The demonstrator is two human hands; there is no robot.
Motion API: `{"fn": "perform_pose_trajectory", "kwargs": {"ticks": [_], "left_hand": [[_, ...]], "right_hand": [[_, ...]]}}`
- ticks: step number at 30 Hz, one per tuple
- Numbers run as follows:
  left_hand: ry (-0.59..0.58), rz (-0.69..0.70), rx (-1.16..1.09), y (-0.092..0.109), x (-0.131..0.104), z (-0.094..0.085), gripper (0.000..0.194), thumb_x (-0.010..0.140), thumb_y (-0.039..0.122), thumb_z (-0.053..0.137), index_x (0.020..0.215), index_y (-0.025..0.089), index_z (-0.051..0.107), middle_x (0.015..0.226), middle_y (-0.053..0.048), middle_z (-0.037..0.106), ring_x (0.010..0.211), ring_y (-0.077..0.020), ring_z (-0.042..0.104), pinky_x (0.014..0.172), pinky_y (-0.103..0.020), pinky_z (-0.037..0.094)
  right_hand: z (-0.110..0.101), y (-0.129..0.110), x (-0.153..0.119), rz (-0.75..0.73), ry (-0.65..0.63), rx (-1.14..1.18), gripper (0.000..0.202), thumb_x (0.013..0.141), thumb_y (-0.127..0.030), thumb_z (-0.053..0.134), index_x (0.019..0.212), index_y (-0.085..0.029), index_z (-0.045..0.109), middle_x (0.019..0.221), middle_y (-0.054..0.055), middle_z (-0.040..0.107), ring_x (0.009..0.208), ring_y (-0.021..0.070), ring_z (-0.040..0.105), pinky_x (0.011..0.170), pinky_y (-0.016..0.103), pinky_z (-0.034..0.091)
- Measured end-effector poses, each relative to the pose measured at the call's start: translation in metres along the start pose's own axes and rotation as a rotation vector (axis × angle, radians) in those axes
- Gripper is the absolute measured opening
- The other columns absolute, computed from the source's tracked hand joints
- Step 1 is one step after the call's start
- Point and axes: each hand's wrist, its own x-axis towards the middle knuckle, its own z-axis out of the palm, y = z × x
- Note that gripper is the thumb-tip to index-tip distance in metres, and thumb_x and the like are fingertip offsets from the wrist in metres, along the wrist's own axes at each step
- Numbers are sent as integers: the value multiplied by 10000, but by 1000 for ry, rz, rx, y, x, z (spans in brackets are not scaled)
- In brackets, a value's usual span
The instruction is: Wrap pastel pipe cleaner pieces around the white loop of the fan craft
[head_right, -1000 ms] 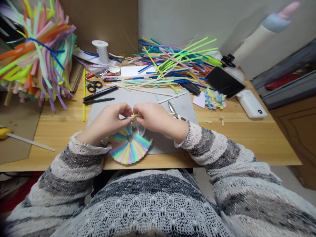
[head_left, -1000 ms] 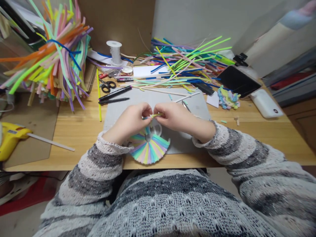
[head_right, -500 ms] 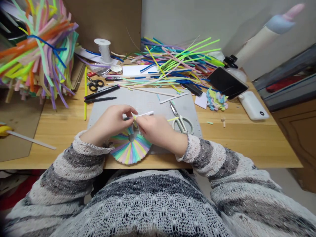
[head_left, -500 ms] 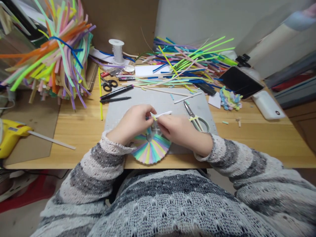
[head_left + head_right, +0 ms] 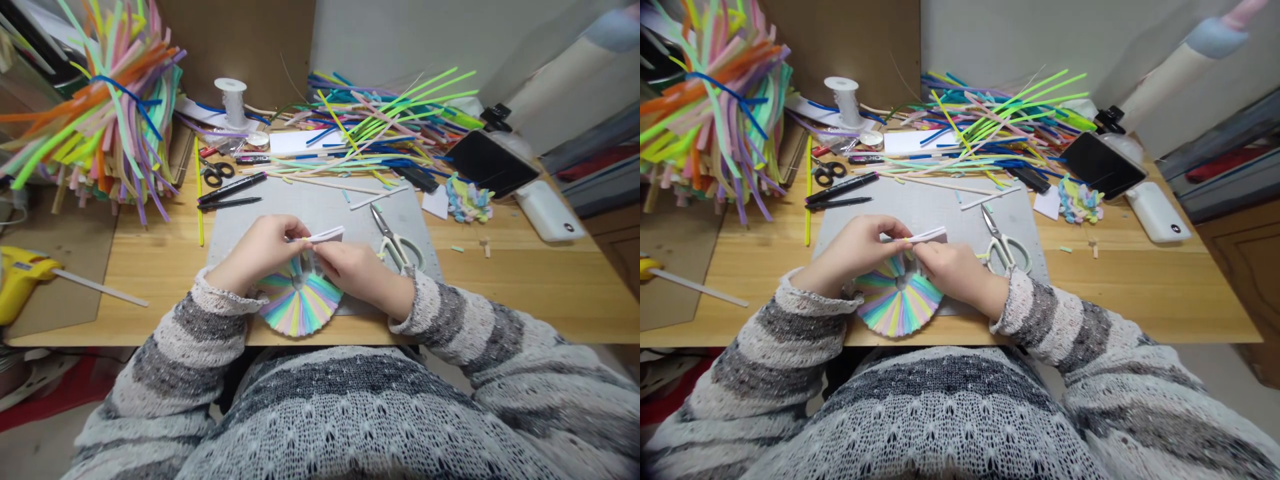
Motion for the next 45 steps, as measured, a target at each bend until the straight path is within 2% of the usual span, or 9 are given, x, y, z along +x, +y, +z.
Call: {"fn": "perform_pose_trajectory", "kwargs": {"ticks": [3, 14, 23, 26, 29, 32, 37, 43, 45], "left_hand": [[9, -35, -16, 1, 0, 1, 161, 737, 296, 640, 816, 165, 692, 806, -47, 709, 740, -173, 625, 652, -281, 442], [90, -134, -58, 5, -1, 3, 198, 698, 358, 691, 698, 159, 689, 631, -32, 651, 573, -145, 526, 543, -262, 368], [84, -39, -15, 2, -1, 5, 244, 754, 389, 638, 711, 159, 708, 659, -42, 680, 607, -152, 562, 564, -262, 369], [119, -52, -39, 3, -1, 5, 230, 750, 372, 643, 695, 156, 696, 635, -35, 667, 586, -144, 548, 551, -257, 362], [244, -129, -161, 4, 0, 3, 230, 728, 365, 658, 672, 142, 667, 628, -26, 650, 563, -129, 527, 532, -243, 361], [331, -212, -380, 1, 4, -1, 233, 680, 358, 698, 669, 131, 647, 619, -14, 636, 551, -117, 520, 518, -225, 371], [311, -231, -664, -7, 8, -2, 254, 617, 348, 755, 649, 124, 641, 593, 3, 617, 531, -91, 511, 513, -197, 376], [297, -251, -821, -11, 10, -1, 274, 564, 332, 801, 642, 124, 640, 574, 15, 599, 506, -77, 500, 484, -182, 361], [278, -240, -850, -11, 9, -4, 274, 565, 330, 802, 634, 126, 634, 573, 14, 600, 503, -77, 502, 482, -183, 369]], "right_hand": [[0, -1, 2, 50, 0, 38, 315, 962, -275, 341, 901, -127, 612, 771, 72, 668, 627, 123, 521, 585, 280, 323], [1, -1, 4, 80, -15, 92, 275, 950, -281, 355, 902, -139, 585, 759, 64, 653, 625, 126, 505, 592, 277, 312], [3, 0, 6, 102, -19, 146, 235, 937, -275, 379, 866, -146, 562, 734, 48, 625, 614, 120, 481, 583, 266, 308], [1, 1, 6, 127, -8, 227, 197, 923, -271, 410, 875, -152, 559, 739, 38, 615, 623, 114, 488, 591, 257, 327], [-3, 0, 6, 197, 57, 364, 177, 908, -285, 457, 866, -153, 567, 727, 22, 604, 615, 103, 497, 597, 247, 355], [-6, 0, 6, 239, 159, 516, 163, 893, -290, 504, 856, -151, 580, 724, 10, 603, 616, 93, 506, 594, 237, 378], [-4, 2, 8, 246, 235, 693, 127, 873, -268, 537, 825, -159, 580, 740, 2, 606, 653, 96, 523, 606, 236, 404], [-1, 3, 10, 243, 219, 769, 122, 857, -265, 559, 809, -157, 588, 734, -3, 596, 656, 94, 513, 608, 239, 403], [-2, 4, 12, 271, 188, 865, 152, 849, -294, 571, 799, -152, 584, 696, -10, 574, 623, 89, 496, 578, 235, 394]]}}
